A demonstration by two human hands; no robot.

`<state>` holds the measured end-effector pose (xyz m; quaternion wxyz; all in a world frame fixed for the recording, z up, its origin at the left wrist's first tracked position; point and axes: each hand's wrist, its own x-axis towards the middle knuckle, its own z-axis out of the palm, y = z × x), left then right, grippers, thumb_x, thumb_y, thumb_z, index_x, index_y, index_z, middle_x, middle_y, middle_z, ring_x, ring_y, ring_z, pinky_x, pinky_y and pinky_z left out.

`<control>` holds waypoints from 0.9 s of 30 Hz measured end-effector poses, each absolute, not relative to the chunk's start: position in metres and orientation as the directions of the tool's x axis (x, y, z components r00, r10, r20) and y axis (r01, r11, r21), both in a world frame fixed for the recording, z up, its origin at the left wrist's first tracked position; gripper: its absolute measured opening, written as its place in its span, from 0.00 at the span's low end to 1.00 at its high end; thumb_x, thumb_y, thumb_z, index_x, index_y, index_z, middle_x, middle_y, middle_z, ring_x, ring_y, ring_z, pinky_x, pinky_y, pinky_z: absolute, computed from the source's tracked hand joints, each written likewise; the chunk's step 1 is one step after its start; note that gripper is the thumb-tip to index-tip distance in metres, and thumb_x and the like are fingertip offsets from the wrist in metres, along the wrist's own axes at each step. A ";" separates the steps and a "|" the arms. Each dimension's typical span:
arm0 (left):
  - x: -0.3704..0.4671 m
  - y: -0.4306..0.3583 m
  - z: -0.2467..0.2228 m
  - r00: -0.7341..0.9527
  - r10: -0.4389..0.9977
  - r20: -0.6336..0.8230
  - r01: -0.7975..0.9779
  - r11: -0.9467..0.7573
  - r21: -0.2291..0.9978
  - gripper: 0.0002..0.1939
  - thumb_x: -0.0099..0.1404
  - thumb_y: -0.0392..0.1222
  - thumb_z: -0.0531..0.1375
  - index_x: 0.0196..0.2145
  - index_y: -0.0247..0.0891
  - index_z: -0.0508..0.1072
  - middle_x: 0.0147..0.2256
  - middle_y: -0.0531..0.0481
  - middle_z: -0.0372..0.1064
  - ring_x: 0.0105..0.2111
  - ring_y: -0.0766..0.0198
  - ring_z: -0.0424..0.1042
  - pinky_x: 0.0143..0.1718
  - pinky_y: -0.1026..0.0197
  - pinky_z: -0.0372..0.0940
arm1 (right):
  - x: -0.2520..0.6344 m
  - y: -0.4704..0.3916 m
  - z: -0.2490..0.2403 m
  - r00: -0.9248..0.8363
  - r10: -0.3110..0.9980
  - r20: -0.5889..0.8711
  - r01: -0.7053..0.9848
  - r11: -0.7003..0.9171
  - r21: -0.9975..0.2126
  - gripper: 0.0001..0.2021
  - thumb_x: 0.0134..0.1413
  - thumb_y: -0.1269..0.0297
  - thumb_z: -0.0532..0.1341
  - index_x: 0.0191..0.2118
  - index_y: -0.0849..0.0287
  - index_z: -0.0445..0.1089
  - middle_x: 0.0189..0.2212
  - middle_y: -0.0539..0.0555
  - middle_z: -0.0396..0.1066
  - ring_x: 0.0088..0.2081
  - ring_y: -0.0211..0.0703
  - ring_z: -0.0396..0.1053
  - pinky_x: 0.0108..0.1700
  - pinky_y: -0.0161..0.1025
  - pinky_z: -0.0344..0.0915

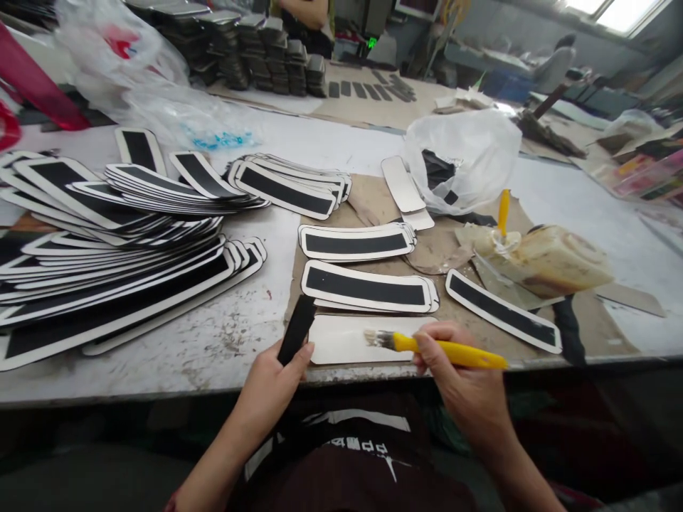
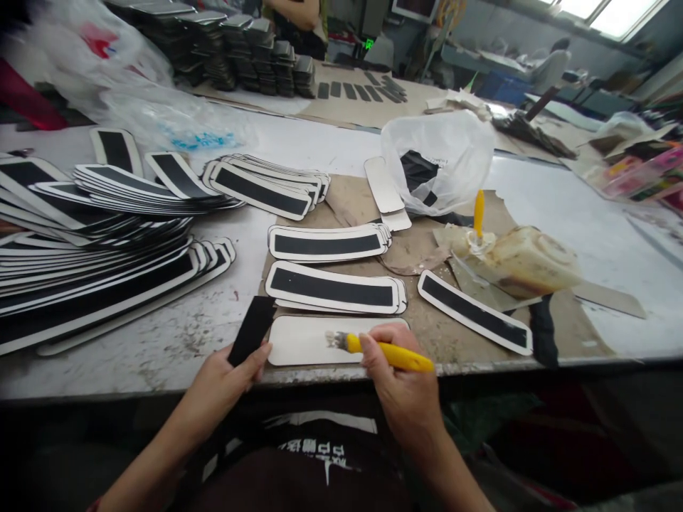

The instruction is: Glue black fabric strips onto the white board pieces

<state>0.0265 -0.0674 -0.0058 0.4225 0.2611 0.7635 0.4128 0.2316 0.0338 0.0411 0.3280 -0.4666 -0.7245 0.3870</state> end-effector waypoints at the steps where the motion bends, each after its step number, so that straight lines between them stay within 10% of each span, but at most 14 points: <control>1: 0.027 -0.066 -0.006 -0.487 0.758 -0.433 0.049 0.519 0.853 0.19 0.55 0.56 0.58 0.19 0.38 0.66 0.15 0.55 0.59 0.18 0.65 0.58 0.21 0.64 0.52 | 0.222 0.031 0.034 -0.371 0.925 0.078 0.381 0.228 -0.896 0.10 0.58 0.57 0.57 0.30 0.57 0.65 0.23 0.50 0.64 0.25 0.39 0.63 0.29 0.37 0.62; 13: 0.024 -0.069 -0.024 -0.523 0.726 -0.446 -0.011 0.517 0.856 0.17 0.55 0.56 0.59 0.28 0.37 0.69 0.16 0.56 0.60 0.17 0.66 0.57 0.21 0.64 0.52 | 0.263 0.041 0.050 -0.344 0.866 0.364 0.692 0.496 -0.525 0.10 0.58 0.60 0.56 0.28 0.58 0.65 0.26 0.51 0.64 0.30 0.40 0.63 0.35 0.38 0.59; 17: 0.021 -0.079 -0.003 -0.603 0.686 -0.407 -0.097 0.443 0.891 0.19 0.57 0.56 0.59 0.33 0.35 0.68 0.17 0.58 0.57 0.19 0.68 0.55 0.20 0.66 0.51 | 0.248 0.038 0.063 -0.355 0.869 0.343 0.582 0.493 -0.647 0.13 0.61 0.60 0.51 0.29 0.58 0.65 0.29 0.53 0.66 0.33 0.41 0.64 0.35 0.38 0.60; 27: 0.046 -0.072 0.041 -0.072 0.910 -0.408 -0.434 0.340 0.834 0.18 0.63 0.48 0.56 0.21 0.32 0.68 0.17 0.53 0.60 0.18 0.72 0.54 0.21 0.67 0.49 | 0.167 0.023 0.052 -0.702 0.700 -0.130 0.320 0.147 -0.936 0.11 0.53 0.57 0.59 0.28 0.58 0.63 0.21 0.46 0.62 0.23 0.35 0.61 0.27 0.32 0.59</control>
